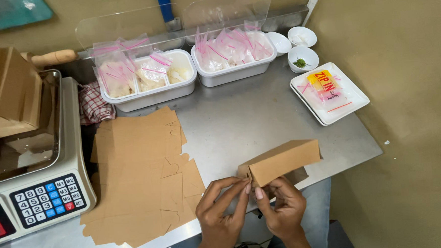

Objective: The person assembles cardboard boxes by hand, folding the flaps and interlocking the tabs of multiple flat cardboard sheets. The person then stacks the finished boxes on a scale.

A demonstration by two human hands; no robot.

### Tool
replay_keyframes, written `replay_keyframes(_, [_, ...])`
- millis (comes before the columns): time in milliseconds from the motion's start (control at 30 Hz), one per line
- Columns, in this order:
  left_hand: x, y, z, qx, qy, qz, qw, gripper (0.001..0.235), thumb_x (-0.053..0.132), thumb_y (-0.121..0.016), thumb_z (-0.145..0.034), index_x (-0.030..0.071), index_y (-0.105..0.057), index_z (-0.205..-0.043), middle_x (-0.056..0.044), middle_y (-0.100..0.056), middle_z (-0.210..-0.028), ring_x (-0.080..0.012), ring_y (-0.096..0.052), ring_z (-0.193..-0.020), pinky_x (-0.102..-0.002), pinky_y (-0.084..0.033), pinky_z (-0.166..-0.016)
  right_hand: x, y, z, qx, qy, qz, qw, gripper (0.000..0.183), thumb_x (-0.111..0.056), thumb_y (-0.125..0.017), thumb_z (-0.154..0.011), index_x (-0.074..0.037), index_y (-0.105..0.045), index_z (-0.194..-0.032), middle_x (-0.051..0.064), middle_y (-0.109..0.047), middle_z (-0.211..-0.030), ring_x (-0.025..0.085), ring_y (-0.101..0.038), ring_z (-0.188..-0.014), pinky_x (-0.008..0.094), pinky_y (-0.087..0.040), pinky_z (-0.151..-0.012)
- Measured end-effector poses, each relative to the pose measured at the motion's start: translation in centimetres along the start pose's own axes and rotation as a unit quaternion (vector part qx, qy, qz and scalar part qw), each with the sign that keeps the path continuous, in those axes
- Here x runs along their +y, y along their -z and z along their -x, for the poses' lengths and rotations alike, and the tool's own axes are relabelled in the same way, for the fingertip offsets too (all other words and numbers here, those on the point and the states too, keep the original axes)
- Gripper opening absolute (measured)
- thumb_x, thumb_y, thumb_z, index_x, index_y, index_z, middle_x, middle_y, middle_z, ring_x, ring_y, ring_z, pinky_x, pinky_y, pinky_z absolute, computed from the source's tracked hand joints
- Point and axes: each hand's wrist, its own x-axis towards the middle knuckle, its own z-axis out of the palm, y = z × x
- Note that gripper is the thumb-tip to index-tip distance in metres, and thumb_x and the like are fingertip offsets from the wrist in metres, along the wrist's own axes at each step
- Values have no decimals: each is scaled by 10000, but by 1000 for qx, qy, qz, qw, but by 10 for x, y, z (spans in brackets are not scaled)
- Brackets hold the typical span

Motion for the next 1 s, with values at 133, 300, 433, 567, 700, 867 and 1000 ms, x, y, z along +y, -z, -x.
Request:
replay_keyframes(133, [-1, 1, 1, -7, -19, -1, 1000, 106, 49, -748, -911, 30, -785, -1008, -100, -745, -966, -210, -747, -849, -317, -628, -743, -1, -1, 2, -1, -6, 13, 1000, 135, -156, -682, -959, -25, -711, -949, 50, -701, -840, 106, -667, -688, 233, -549, -562])
replay_keyframes(300, [-2, -2, 3, -4, -13, 1, 1000, 129, 28, -764, -892, 29, -787, -1019, -100, -750, -988, -196, -762, -885, -294, -661, -780, -9, -5, -3, 17, 0, 40, 999, 122, -142, -697, -944, -21, -713, -937, 58, -709, -849, 108, -661, -712, 215, -537, -527])
replay_keyframes(433, [1, 3, 0, -34, 68, 103, 992, 141, 32, -751, -901, 24, -791, -1036, -130, -776, -1033, -205, -794, -945, -293, -678, -868, -7, -1, -1, 29, 8, 82, 996, 151, -159, -701, -944, -21, -750, -978, 84, -740, -882, 142, -715, -736, 258, -615, -614])
replay_keyframes(567, [-8, 6, 2, -53, 96, 155, 982, 143, 13, -767, -886, 28, -791, -1026, -145, -804, -1027, -243, -808, -988, -334, -687, -912, 3, 2, 3, 26, 31, 100, 994, 209, -119, -725, -924, -6, -772, -1093, 110, -789, -1036, 203, -764, -987, 311, -643, -857])
replay_keyframes(700, [-7, 5, 1, -57, 65, 125, 988, 152, 9, -765, -887, 20, -791, -1037, -134, -792, -1032, -222, -800, -970, -306, -682, -907, 3, 5, 1, 18, 32, 112, 993, 175, -117, -734, -914, -16, -778, -1049, 82, -777, -974, 146, -730, -855, 248, -595, -671])
replay_keyframes(867, [-12, 2, 3, -55, -33, 66, 996, 211, -52, -776, -870, 5, -772, -1073, -164, -769, -1063, -233, -807, -959, -288, -701, -855, 3, 7, 0, -13, 30, 89, 996, 200, -129, -728, -926, -23, -774, -1089, 98, -783, -1059, 214, -749, -1024, 325, -631, -889])
replay_keyframes(1000, [-10, 2, -2, -62, -57, 63, 994, 195, -71, -759, -868, -23, -769, -1057, -176, -742, -1073, -260, -784, -990, -315, -691, -878, -6, 7, -5, -17, 24, 104, 994, 193, -153, -727, -928, -43, -783, -1076, 73, -788, -1024, 180, -741, -971, 291, -611, -825])
